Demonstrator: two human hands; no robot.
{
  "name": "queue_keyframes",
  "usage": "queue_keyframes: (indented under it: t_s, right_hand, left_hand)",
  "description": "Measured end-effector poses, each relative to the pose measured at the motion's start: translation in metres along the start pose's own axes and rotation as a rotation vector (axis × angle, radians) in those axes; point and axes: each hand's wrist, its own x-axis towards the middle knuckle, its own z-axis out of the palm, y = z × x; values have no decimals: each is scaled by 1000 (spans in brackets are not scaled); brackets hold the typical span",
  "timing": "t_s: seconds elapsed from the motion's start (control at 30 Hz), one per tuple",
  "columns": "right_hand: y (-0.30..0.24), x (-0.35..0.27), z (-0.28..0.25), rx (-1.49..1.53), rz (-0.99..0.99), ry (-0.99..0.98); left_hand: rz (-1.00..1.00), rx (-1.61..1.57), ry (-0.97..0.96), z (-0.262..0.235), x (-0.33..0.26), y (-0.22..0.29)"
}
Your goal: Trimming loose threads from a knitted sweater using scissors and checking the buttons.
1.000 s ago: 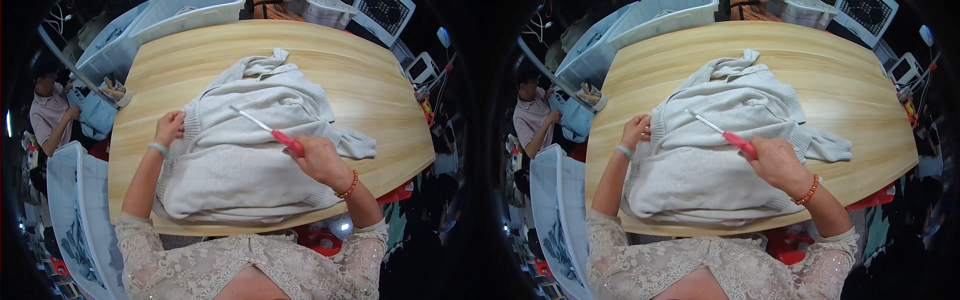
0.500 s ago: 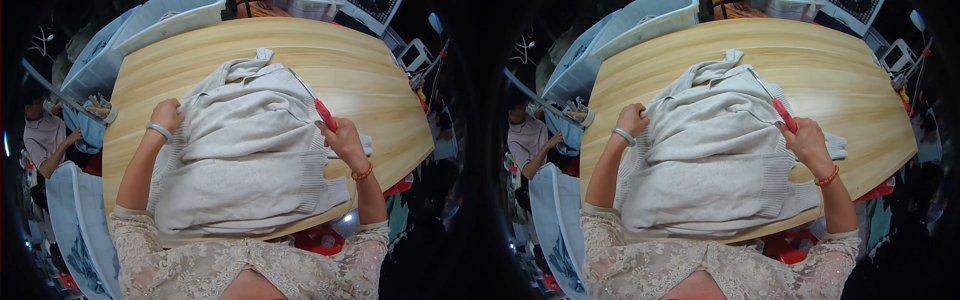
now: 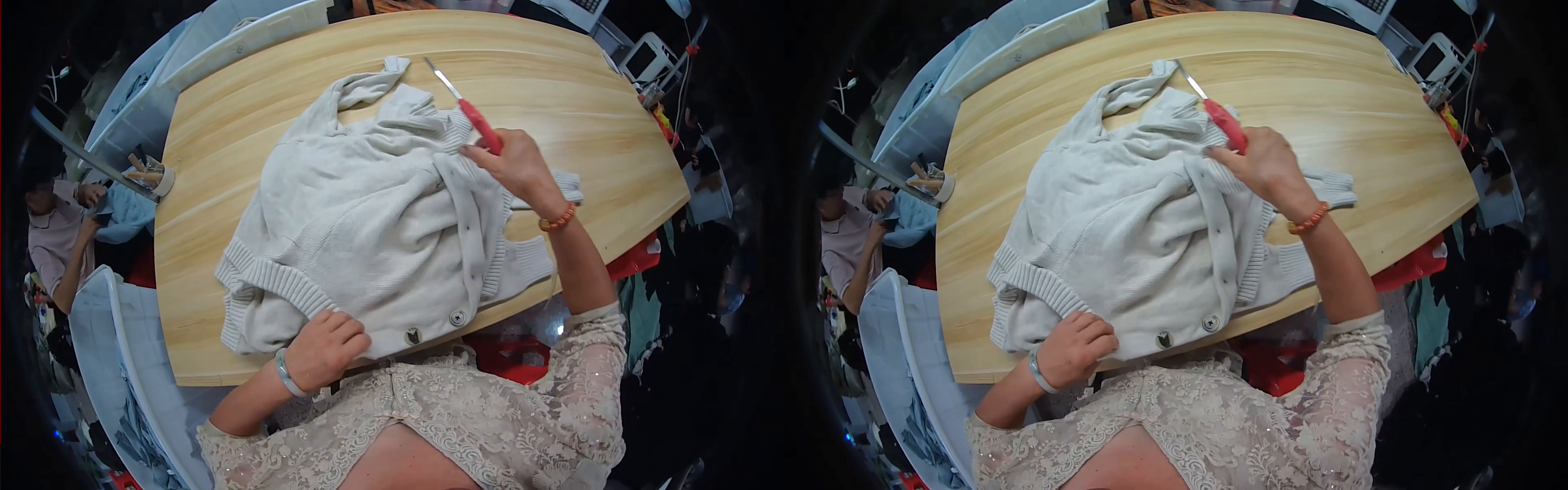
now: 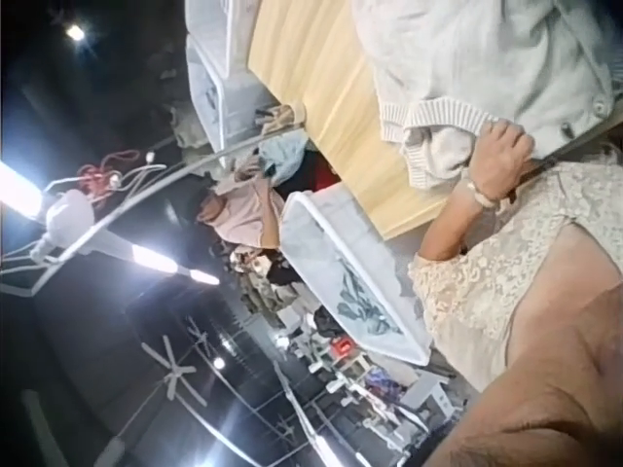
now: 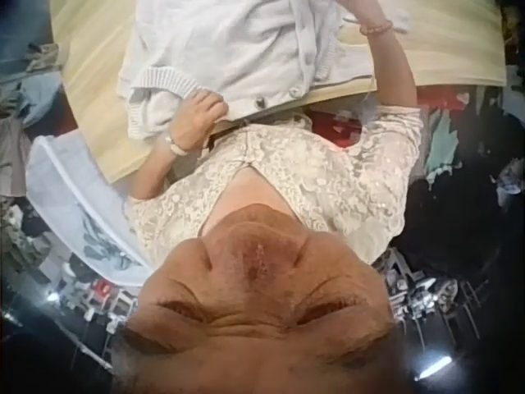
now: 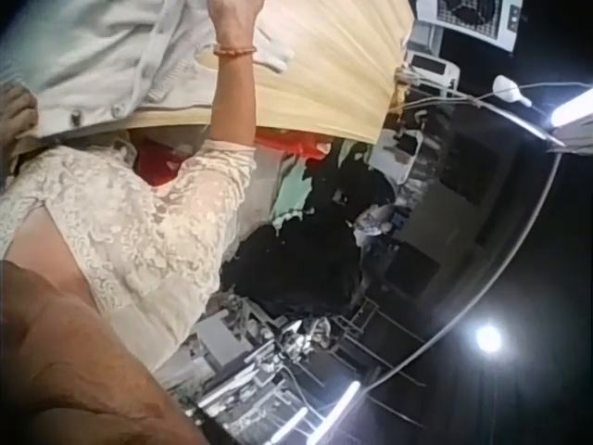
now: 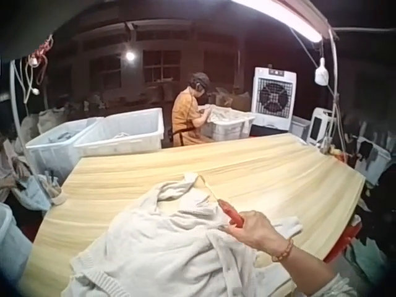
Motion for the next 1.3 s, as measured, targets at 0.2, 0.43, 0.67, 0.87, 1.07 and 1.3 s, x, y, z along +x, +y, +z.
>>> queue_keyframes:
  t_s: [0.2, 0.43, 0.67, 0.87, 1.07, 1.3]
  right_hand:
    - [-7, -3, 41, -224, -27, -130]
    - [32, 0, 10, -100, 43, -174]
    - [23, 21, -79, 456, -128, 360]
    - [77, -27, -62, -135, -82, 181]
    - [109, -102, -15, -596, -15, 253]
    - [7, -120, -7, -28, -212, 10]
  left_hand:
    - [-92, 54, 58, 9, -6, 6]
    - [-347, 185, 498, -28, -21, -23]
    - [-408, 523, 1012, -131, -29, -118]
    - [-368, 341, 568, -45, -42, -84]
    - [-551, -227, 288, -41, -48, -59]
    - [-623, -336, 328, -32, -54, -73]
